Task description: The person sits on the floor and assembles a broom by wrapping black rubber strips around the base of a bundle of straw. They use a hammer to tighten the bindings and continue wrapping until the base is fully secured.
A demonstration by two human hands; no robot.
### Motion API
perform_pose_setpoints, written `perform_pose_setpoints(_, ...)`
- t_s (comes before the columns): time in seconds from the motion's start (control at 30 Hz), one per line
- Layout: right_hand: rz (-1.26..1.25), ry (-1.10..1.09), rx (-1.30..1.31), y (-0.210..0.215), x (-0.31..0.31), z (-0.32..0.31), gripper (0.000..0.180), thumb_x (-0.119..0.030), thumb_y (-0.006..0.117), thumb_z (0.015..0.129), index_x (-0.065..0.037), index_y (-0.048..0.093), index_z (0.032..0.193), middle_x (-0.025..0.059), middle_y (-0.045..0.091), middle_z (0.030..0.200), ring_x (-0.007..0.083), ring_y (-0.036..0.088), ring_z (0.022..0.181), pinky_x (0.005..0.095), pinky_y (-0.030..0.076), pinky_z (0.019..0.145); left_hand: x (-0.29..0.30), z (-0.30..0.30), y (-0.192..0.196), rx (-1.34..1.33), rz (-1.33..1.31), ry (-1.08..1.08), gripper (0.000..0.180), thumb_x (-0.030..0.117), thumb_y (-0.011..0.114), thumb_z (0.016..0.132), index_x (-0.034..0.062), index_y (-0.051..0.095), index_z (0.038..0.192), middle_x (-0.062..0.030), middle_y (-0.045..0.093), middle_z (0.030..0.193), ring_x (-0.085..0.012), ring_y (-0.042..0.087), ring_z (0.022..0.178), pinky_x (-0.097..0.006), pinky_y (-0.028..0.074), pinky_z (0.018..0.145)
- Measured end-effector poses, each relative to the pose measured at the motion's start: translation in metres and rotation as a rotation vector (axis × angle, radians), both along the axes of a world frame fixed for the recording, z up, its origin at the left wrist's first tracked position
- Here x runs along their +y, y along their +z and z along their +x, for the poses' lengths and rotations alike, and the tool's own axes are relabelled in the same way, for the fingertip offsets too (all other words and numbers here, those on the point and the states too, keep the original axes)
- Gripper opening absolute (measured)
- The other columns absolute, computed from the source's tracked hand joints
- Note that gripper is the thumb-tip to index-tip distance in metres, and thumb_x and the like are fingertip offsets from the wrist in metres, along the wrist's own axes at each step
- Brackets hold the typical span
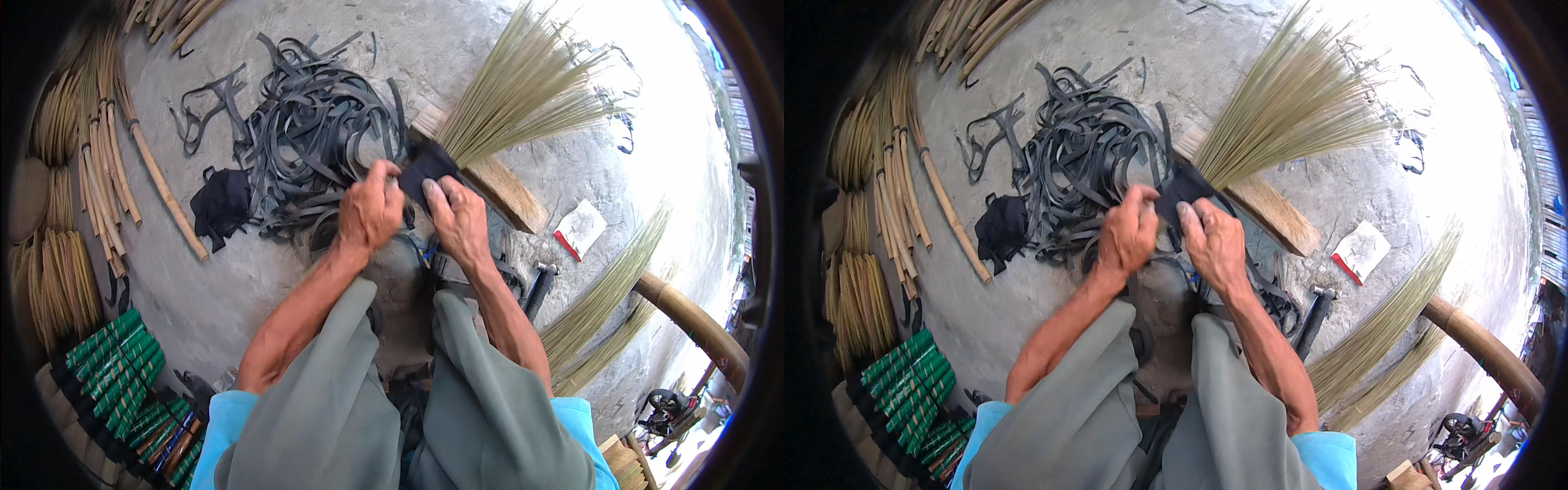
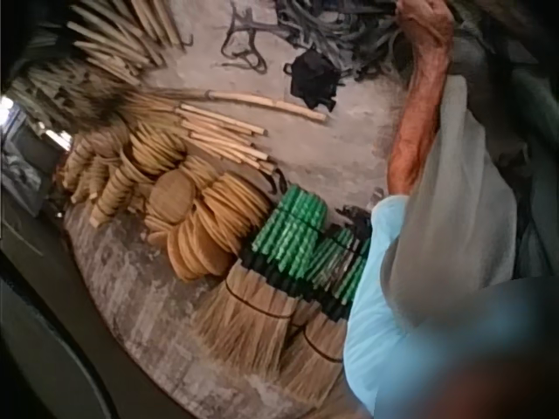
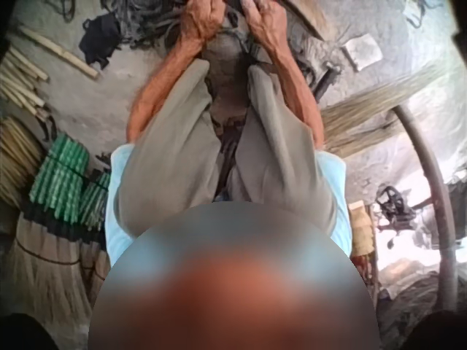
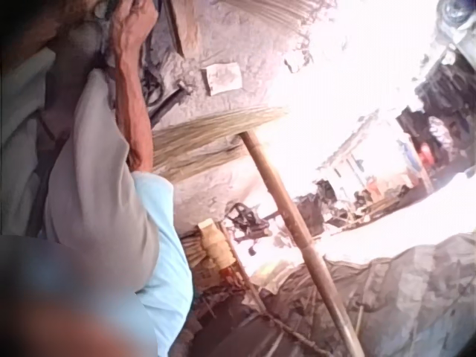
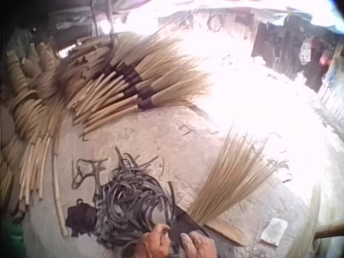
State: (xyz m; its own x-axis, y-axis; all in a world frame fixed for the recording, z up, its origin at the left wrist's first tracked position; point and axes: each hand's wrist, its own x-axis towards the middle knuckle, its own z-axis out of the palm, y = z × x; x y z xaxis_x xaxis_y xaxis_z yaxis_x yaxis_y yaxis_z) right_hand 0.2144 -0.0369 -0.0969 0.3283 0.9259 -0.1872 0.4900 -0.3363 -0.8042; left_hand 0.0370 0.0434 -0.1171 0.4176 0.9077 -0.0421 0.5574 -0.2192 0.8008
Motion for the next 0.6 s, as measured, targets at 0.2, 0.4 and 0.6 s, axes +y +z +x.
perform_pose_setpoints(0.2,-0.071,-0.048,-0.109,0.022,-0.026,0.003,0.044,-0.037,0.07,0.109,-0.001,0.061,0.084,0.0299,0.064,0.079,0.0532,0.067,0.077,0.0573,0.051,0.067,-0.039,0.01,0.01,0.108,-0.08,-0.25,0.064,0.021,0.068,0.095,0.0044,0.048,0.154,-0.0334,0.076,0.116,-0.055,0.075,0.101,-0.063,0.059,0.091)
perform_pose_setpoints(0.4,-0.064,-0.197,0.512,0.014,-0.042,0.013,0.036,-0.031,0.068,0.113,-0.004,0.064,0.089,0.0018,0.059,0.072,0.0184,0.054,0.058,0.0404,0.043,0.056,-0.048,0.021,0.003,0.081,0.034,-0.191,0.079,0.023,0.086,0.085,0.0048,0.049,0.153,-0.0245,0.067,0.135,-0.0499,0.072,0.114,-0.058,0.062,0.094)
perform_pose_setpoints(0.6,-0.148,-0.288,0.768,0.029,-0.062,0.009,0.022,-0.024,0.067,0.114,-0.006,0.068,0.1,-0.0081,0.052,0.079,0.003,0.042,0.065,0.0253,0.034,0.055,-0.045,0.011,-0.004,-0.187,0.283,-0.187,0.041,0.005,0.084,0.09,0.0093,0.071,0.129,-0.0156,0.062,0.131,-0.0354,0.071,0.108,-0.045,0.062,0.086)
